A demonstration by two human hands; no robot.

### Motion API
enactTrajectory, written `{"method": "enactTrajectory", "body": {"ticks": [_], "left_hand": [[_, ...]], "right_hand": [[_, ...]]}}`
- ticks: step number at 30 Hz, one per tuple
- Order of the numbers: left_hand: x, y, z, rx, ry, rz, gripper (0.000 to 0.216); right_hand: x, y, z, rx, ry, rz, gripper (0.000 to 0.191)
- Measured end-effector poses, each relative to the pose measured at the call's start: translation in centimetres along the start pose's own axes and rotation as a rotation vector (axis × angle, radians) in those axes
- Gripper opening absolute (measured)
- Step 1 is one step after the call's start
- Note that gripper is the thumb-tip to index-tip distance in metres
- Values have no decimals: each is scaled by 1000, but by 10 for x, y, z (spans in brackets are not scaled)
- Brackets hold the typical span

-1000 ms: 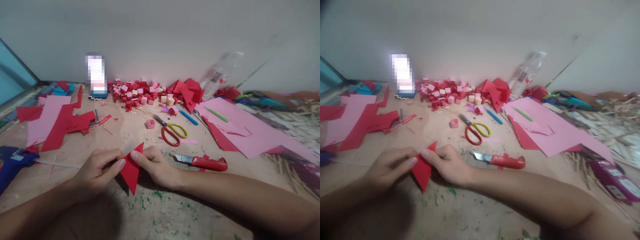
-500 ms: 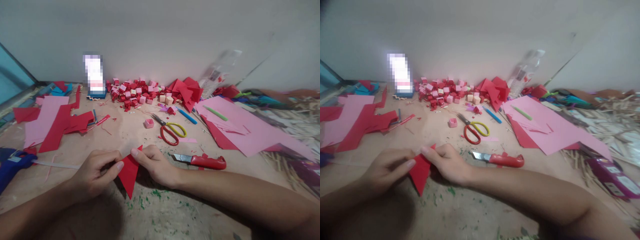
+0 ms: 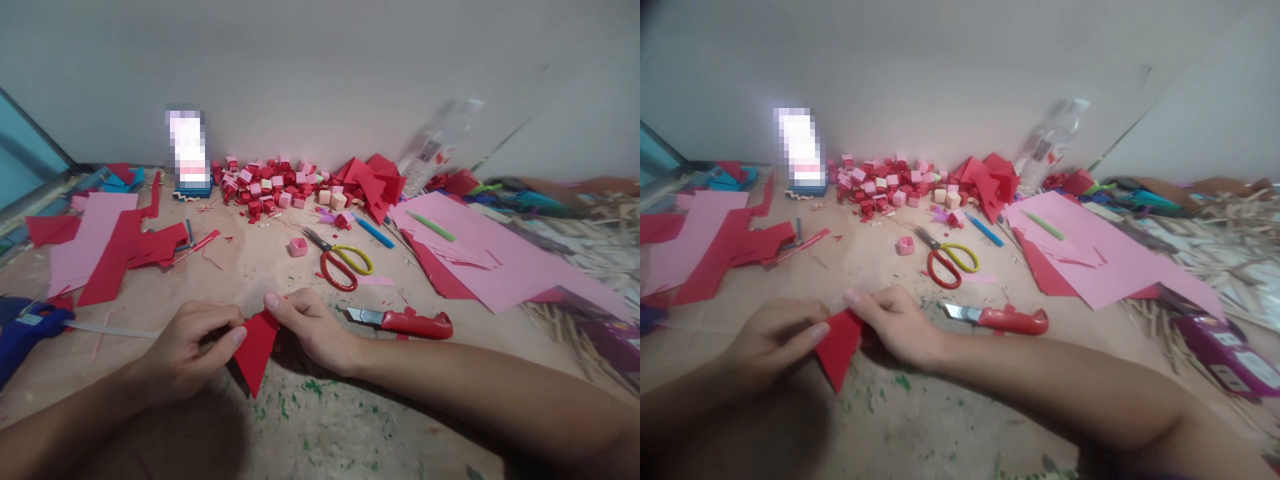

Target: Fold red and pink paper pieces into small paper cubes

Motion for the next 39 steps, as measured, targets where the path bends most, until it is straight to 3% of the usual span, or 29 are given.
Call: {"method": "enactTrajectory", "body": {"ticks": [3, 6, 9, 13, 19, 25, 30, 35, 39], "left_hand": [[-2, -3, 8, 41, 80, 131, 29], [-2, -11, 17, 90, 197, 280, 24], [-3, -13, 22, 139, 280, 308, 22], [-6, -14, 18, 193, 271, 288, 20], [-5, -14, 17, 172, 240, 218, 25], [-5, -14, 18, 207, 223, 153, 26], [-10, -3, 21, 237, 237, 69, 28], [-13, 1, 20, 254, 243, 11, 30], [-10, -8, 20, 249, 254, 117, 28]], "right_hand": [[-1, -11, 0, 5, 26, 52, 52], [-3, -21, 12, -16, 184, 110, 34], [-5, -25, 18, -25, 267, 141, 28], [-8, -28, 15, -2, 226, 196, 24], [-7, -24, -1, -65, 25, 145, 48], [-2, -23, -6, 23, -40, 162, 62], [-1, -23, -10, 106, -36, 187, 95], [-1, -27, -5, 115, 14, 241, 70], [-2, -24, -1, 93, 36, 190, 59]]}}
Point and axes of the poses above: each hand's wrist, its own x-axis away from the middle knuckle, its own z-axis out of the back of the hand, y = z × x, the point moved 9 cm from there along -x, towards the middle knuckle, and after that the axes turned 10 degrees about y, right-handed, at the moved point
